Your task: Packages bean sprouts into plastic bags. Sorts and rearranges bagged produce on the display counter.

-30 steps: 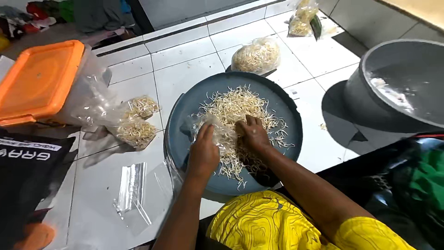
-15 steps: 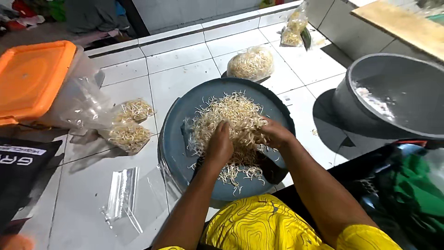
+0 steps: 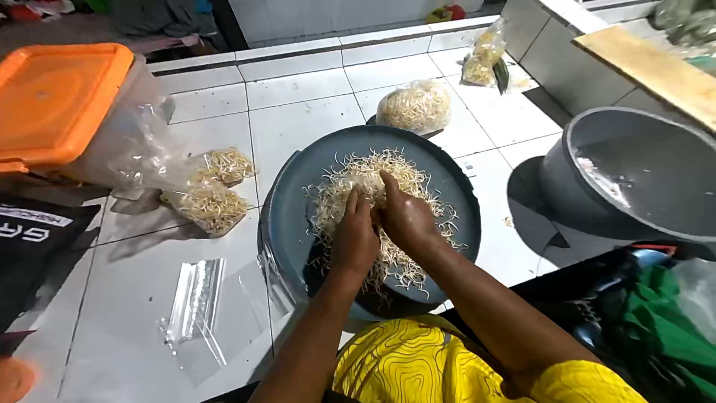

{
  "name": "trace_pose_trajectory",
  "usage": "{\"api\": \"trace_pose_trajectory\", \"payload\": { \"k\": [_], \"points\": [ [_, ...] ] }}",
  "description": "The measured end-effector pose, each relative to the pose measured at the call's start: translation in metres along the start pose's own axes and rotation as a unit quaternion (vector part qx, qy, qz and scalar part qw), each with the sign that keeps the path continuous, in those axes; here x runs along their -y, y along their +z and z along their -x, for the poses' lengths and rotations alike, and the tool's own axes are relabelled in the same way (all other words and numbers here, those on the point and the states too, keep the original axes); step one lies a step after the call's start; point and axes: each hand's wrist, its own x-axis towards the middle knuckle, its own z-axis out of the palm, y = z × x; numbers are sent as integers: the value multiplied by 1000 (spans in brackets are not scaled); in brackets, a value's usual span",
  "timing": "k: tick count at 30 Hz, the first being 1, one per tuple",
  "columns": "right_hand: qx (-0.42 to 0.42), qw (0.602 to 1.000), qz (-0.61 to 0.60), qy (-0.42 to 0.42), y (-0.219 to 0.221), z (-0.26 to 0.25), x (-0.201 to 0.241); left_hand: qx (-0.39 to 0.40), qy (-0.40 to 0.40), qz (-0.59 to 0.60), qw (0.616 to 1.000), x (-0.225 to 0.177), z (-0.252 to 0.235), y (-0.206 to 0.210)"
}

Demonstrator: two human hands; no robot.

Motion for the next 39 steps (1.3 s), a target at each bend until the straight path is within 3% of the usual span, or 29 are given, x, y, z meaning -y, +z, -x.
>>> {"api": "trace_pose_trajectory", "payload": {
  "k": [6,11,15,19,23,28,33,39],
  "points": [
    [25,999,0,-41,-21,12,1,-23,49,47,997,-4,9,-17],
    [-150,984,-4,-93,-25,9,-4,-24,81,86,993,-19,21,-45],
    [-198,970,-40,-138,-37,4,-2,-50,111,97,988,-19,27,-62],
    [-186,973,-36,-135,-43,-3,2,-21,77,58,995,-13,22,-66],
    [-168,972,-82,-144,-35,-5,1,-42,105,100,989,-1,23,-62],
    [-28,970,-205,-125,-9,-26,-32,-10,57,114,992,32,23,-51],
    [-39,991,-118,48,38,-76,-96,11,10,88,996,63,30,-34],
    [20,997,-55,54,68,-99,-104,10,15,48,999,70,30,-17]
  ]
}}
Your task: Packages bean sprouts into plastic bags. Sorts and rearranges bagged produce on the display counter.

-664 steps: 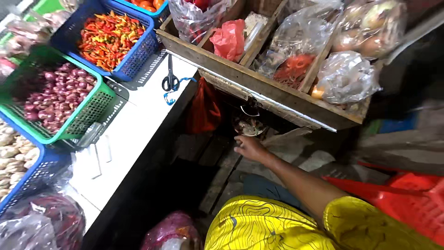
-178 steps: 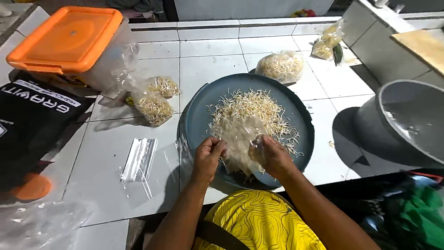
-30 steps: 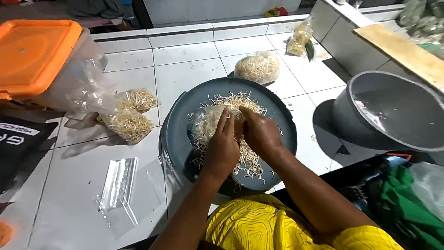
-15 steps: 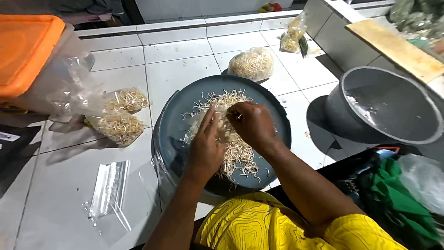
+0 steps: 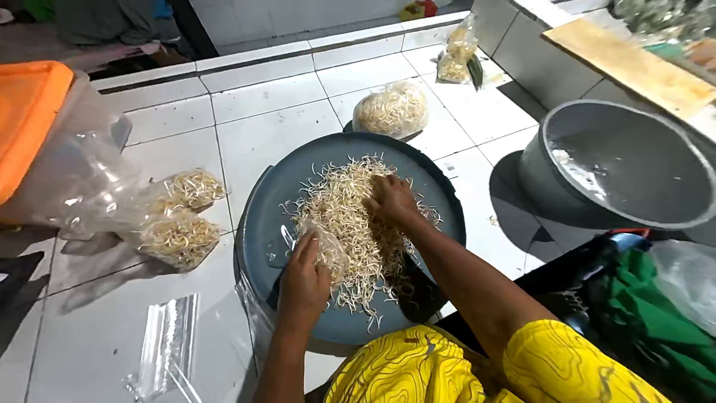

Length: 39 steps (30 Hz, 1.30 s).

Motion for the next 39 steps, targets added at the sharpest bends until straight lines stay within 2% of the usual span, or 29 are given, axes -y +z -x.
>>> {"api": "trace_pose_trajectory", "payload": {
  "k": [7,12,15,17,19,21,23,28,31,34,39],
  "points": [
    [39,999,18,-34,-28,27,-12,2,26,18,999,3,-3,-3],
    [58,998,14,-27,-15,37,-14,48,20,-84,995,-9,-10,6],
    [35,999,-26,-23,-15,37,-19,58,45,-108,991,-11,-11,5],
    [29,994,-105,-14,-24,44,-28,84,60,-106,989,-12,-11,-4],
    [18,968,-250,19,-31,54,-42,120,58,-111,985,-15,-12,-14],
    [19,909,-410,65,-33,60,-57,120,63,-100,986,-18,-15,-20],
    [43,842,-528,101,-39,64,-67,76,85,-76,991,-28,-17,-27],
    [112,719,-679,100,-51,78,-71,-82,121,-117,982,-58,-32,-34],
    [125,671,-721,119,-59,87,-60,-54,103,-128,985,-61,-48,-25],
    [181,658,-726,79,-71,94,-46,-4,101,-100,990,-72,-58,-17],
    [253,715,-649,54,-85,102,-5,87,98,-41,990,-105,-55,-6]
  ]
}}
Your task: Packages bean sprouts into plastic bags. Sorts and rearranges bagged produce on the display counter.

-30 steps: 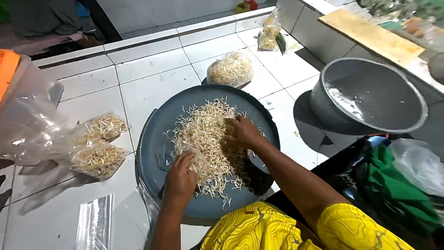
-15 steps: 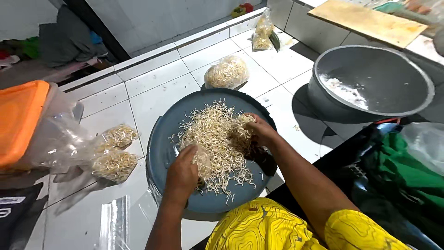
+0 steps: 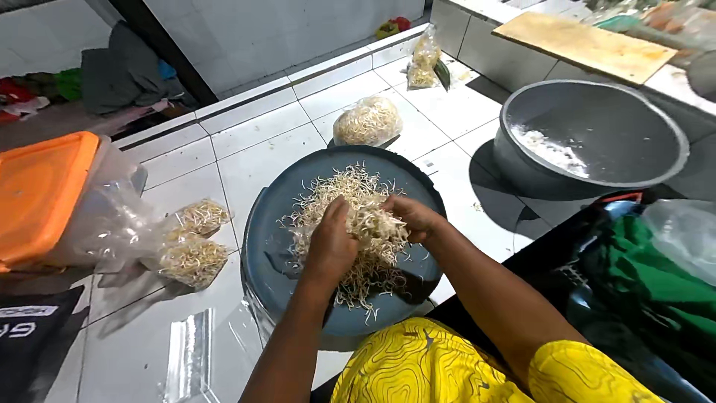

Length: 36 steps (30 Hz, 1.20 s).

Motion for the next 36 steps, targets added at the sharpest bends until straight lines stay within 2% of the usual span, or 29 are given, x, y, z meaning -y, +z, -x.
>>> {"api": "trace_pose_trajectory", "payload": {
  "k": [4,6,7,9,11,12,14,17,19,20,22,24,26,28,30,33,34,36],
  "points": [
    [-54,997,54,-30,37,4,6,-20,-12,35,999,-8,3,1],
    [-52,977,194,-73,49,8,12,-44,-36,44,997,-3,4,5],
    [-64,939,321,-100,54,8,15,-62,-45,50,996,0,4,6],
    [-141,815,547,-130,67,6,17,-96,-47,64,992,1,6,6],
    [-223,719,645,-134,82,7,16,-131,-28,83,987,-2,9,5],
    [-241,693,665,-139,88,9,18,-145,-20,95,985,-3,10,3],
    [-236,684,669,-168,101,20,27,-157,-15,125,980,-1,9,-5],
    [-229,675,654,-254,104,26,38,-122,-40,229,965,4,14,-20],
    [-240,662,647,-293,93,13,41,-92,-69,347,931,0,17,-27],
    [-231,671,646,-282,87,5,41,-76,-79,389,915,-2,20,-30],
    [-181,710,642,-226,78,-10,37,-60,-82,411,906,-3,29,-37],
    [-124,748,624,-188,74,-20,33,-75,-74,383,918,0,38,-44],
    [-113,764,603,-200,75,-24,32,-127,-56,283,949,10,43,-51],
    [-106,755,607,-223,84,-24,37,-199,-27,128,971,24,44,-54],
    [-77,724,639,-249,96,-21,45,-246,-16,22,969,32,42,-57],
    [-71,666,683,-290,108,-19,63,-212,5,-44,976,38,38,-66],
    [-78,658,685,-303,107,-20,71,-186,13,-56,981,40,36,-69],
    [-80,667,678,-299,106,-19,85,-124,16,-70,990,42,34,-77]
  ]
}}
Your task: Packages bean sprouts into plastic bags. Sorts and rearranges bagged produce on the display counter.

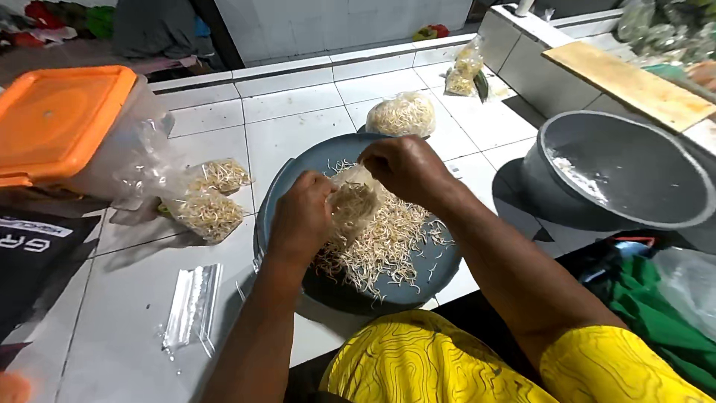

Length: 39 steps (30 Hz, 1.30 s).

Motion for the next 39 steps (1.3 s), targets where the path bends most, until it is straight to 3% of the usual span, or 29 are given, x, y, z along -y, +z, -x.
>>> {"api": "trace_pose_trajectory", "payload": {
  "k": [2,7,13,16,21,23,25,28,33,39],
  "points": [
    [9,999,-32,-5,-8,-3,-4,16,0,20,1000,0,-2,-8],
    [25,990,-129,-46,-15,-3,-3,-78,14,82,993,-17,-8,-14],
    [37,978,-181,-99,-26,4,-3,-10,82,64,995,-14,-17,-6],
    [15,974,-200,-108,-27,4,-10,-14,98,67,993,-18,-17,-16],
    [-38,938,-333,-92,-13,11,-30,21,109,133,985,-35,-6,-40],
    [-11,963,-269,3,11,24,-52,35,74,146,986,-41,3,-47],
    [85,982,-107,128,48,46,-79,51,36,150,987,-42,10,-49],
    [181,952,12,248,104,86,-102,72,-18,171,982,-37,18,-45],
    [119,968,61,213,136,122,-105,85,-127,221,963,-19,29,-32],
    [143,971,62,184,138,132,-93,103,-235,273,927,1,23,-15]
  ]
}}
